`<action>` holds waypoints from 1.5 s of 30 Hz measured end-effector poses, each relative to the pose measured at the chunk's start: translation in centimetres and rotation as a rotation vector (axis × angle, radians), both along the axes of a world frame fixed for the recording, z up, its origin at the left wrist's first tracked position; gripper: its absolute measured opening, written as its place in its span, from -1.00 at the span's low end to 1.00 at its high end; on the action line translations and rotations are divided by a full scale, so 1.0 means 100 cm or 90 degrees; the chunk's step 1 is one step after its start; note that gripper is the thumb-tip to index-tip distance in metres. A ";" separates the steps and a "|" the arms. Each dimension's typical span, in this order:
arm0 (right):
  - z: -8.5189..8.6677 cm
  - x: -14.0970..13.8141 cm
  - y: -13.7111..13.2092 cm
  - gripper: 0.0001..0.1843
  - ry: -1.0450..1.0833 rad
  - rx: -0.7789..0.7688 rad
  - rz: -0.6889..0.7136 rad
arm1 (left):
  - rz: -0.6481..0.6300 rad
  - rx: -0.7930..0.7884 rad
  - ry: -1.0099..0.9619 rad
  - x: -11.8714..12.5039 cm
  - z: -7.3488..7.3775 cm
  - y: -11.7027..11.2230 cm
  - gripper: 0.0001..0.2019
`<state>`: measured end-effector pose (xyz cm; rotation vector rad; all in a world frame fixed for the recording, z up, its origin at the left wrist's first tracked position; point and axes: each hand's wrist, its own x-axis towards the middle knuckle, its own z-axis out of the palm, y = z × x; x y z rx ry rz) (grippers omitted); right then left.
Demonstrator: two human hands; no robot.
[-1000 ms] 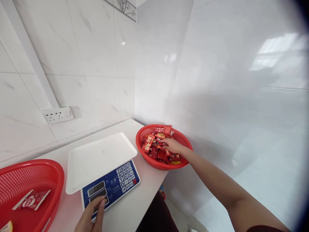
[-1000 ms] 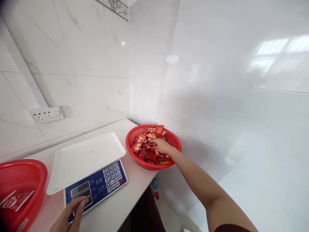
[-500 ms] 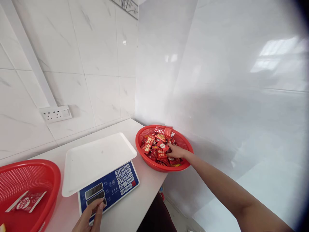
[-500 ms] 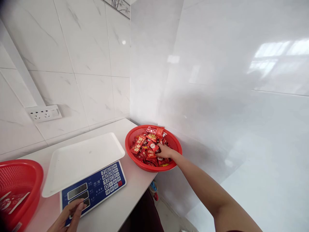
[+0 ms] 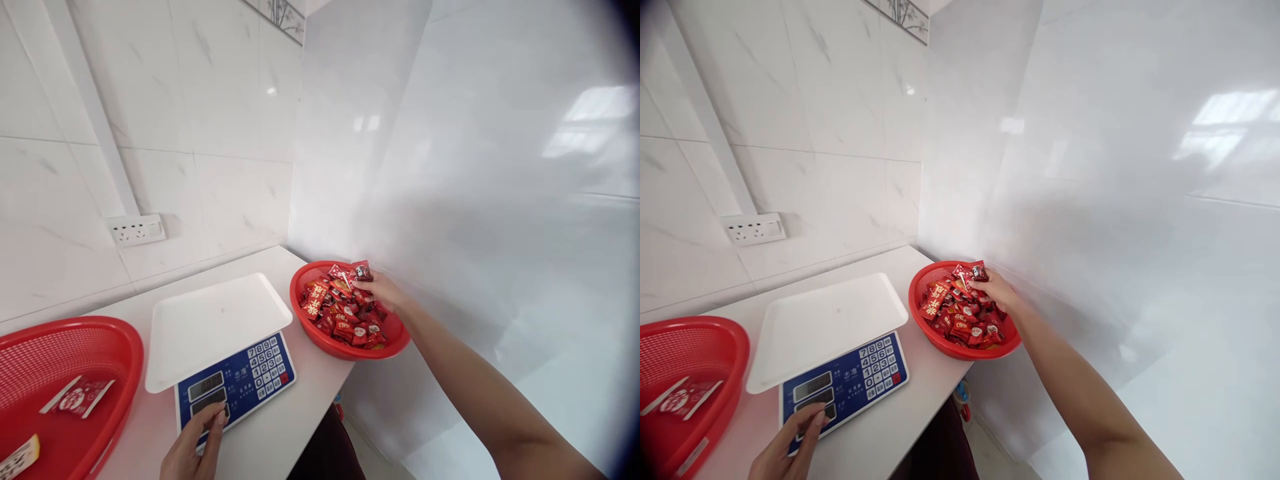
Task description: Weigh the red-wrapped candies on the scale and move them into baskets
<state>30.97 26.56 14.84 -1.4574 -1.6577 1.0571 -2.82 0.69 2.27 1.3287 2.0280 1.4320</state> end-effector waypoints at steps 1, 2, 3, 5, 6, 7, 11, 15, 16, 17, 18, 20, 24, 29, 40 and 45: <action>0.002 -0.011 -0.002 -0.69 0.027 -0.009 0.026 | -0.004 0.011 0.004 0.001 0.000 0.000 -0.69; 0.003 -0.024 -0.005 -0.68 0.050 -0.019 0.055 | -0.010 0.023 0.012 0.003 0.001 -0.001 -0.69; 0.003 -0.039 -0.007 -0.67 0.071 -0.031 0.088 | -0.019 0.032 0.022 0.004 0.002 -0.001 -0.69; 0.002 -0.074 -0.013 -0.65 0.102 -0.060 0.161 | -0.040 0.049 0.044 0.006 0.003 -0.002 -0.69; 0.002 -0.093 -0.017 -0.65 0.113 -0.077 0.201 | -0.042 0.058 0.053 0.006 0.003 -0.002 -0.69; 0.001 -0.112 -0.021 -0.65 0.122 -0.094 0.241 | -0.038 0.068 0.061 0.006 0.004 -0.002 -0.70; -0.002 -0.182 -0.036 -0.69 0.132 -0.154 0.373 | -0.044 0.103 0.098 0.005 0.002 -0.004 -0.75; -0.005 -0.224 -0.042 -0.59 0.102 -0.172 0.423 | -0.067 0.099 0.109 0.006 0.001 -0.005 -0.77; -0.006 -0.230 -0.042 -0.59 0.090 -0.167 0.422 | -0.070 0.097 0.110 0.006 0.001 -0.005 -0.77; -0.007 -0.234 -0.042 -0.62 0.077 -0.161 0.418 | -0.071 0.097 0.111 0.006 0.001 -0.005 -0.78; -0.007 -0.237 -0.040 -0.65 0.064 -0.154 0.413 | -0.073 0.098 0.113 0.007 0.001 -0.005 -0.79; -0.009 -0.240 -0.037 -0.67 0.038 -0.145 0.400 | -0.074 0.102 0.118 0.007 0.001 -0.005 -0.81; -0.015 -0.234 -0.030 -0.58 -0.001 -0.124 0.360 | -0.081 0.107 0.133 0.008 0.002 -0.006 -0.82; -0.014 -0.215 -0.028 -0.59 0.007 -0.095 0.337 | -0.086 0.113 0.152 0.009 0.003 -0.007 -0.82; -0.003 -0.185 -0.050 -0.51 0.033 -0.093 0.388 | -0.267 0.141 0.235 0.015 0.011 -0.009 -0.89; -0.008 -0.183 -0.050 -0.53 0.001 -0.039 0.404 | -0.287 0.124 0.238 0.018 0.012 -0.009 -0.89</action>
